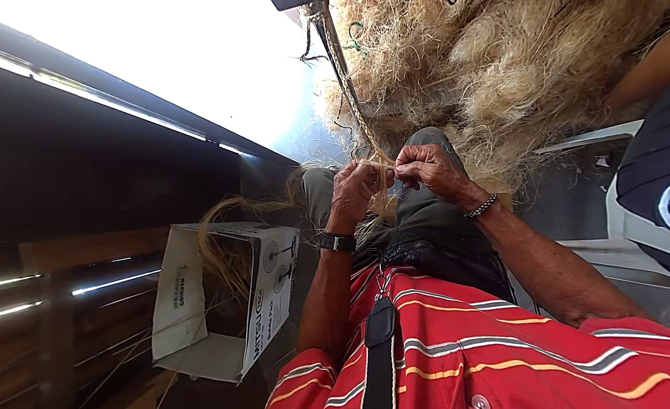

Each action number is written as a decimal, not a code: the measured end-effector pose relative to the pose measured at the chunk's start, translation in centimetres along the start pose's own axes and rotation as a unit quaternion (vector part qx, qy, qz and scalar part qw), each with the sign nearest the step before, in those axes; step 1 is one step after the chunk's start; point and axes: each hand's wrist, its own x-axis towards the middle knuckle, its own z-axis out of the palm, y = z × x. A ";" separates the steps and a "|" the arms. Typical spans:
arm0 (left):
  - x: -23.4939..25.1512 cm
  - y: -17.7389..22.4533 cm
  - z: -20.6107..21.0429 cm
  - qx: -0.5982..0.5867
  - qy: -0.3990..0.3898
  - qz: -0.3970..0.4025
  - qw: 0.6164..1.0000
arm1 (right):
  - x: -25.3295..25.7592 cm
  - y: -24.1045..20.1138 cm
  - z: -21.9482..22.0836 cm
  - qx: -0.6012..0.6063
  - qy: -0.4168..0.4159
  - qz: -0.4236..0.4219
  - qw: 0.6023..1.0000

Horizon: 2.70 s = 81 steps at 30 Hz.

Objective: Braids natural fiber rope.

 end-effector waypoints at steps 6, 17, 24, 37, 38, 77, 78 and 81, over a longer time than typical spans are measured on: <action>0.1 0.0 -0.1 -0.011 0.009 -0.008 1.000 | -1.8 0.3 -0.2 -0.010 0.001 -0.019 1.000; 0.1 0.0 0.1 -0.007 0.008 -0.009 1.000 | -2.0 0.5 -0.1 -0.008 0.006 -0.025 1.000; 0.1 -0.2 -0.3 0.024 0.001 -0.002 1.000 | -1.9 0.9 0.0 0.060 0.016 -0.007 0.998; 0.0 1.3 0.0 0.203 -0.040 -0.018 0.978 | -2.3 1.1 0.1 0.034 0.046 -0.007 0.998; 0.1 1.3 0.2 0.202 -0.037 -0.014 0.979 | -2.3 1.0 0.2 0.026 0.044 -0.009 0.999; 2.1 0.5 1.1 0.136 0.019 -0.006 0.991 | -4.8 0.5 0.2 -0.009 0.031 -0.006 0.999; 1.7 0.7 1.3 0.133 0.023 -0.014 0.991 | -5.1 0.5 -0.1 -0.023 0.053 -0.018 0.998; 1.4 0.9 1.2 0.119 0.028 -0.019 0.992 | -5.5 0.4 -0.4 0.016 0.122 -0.012 0.992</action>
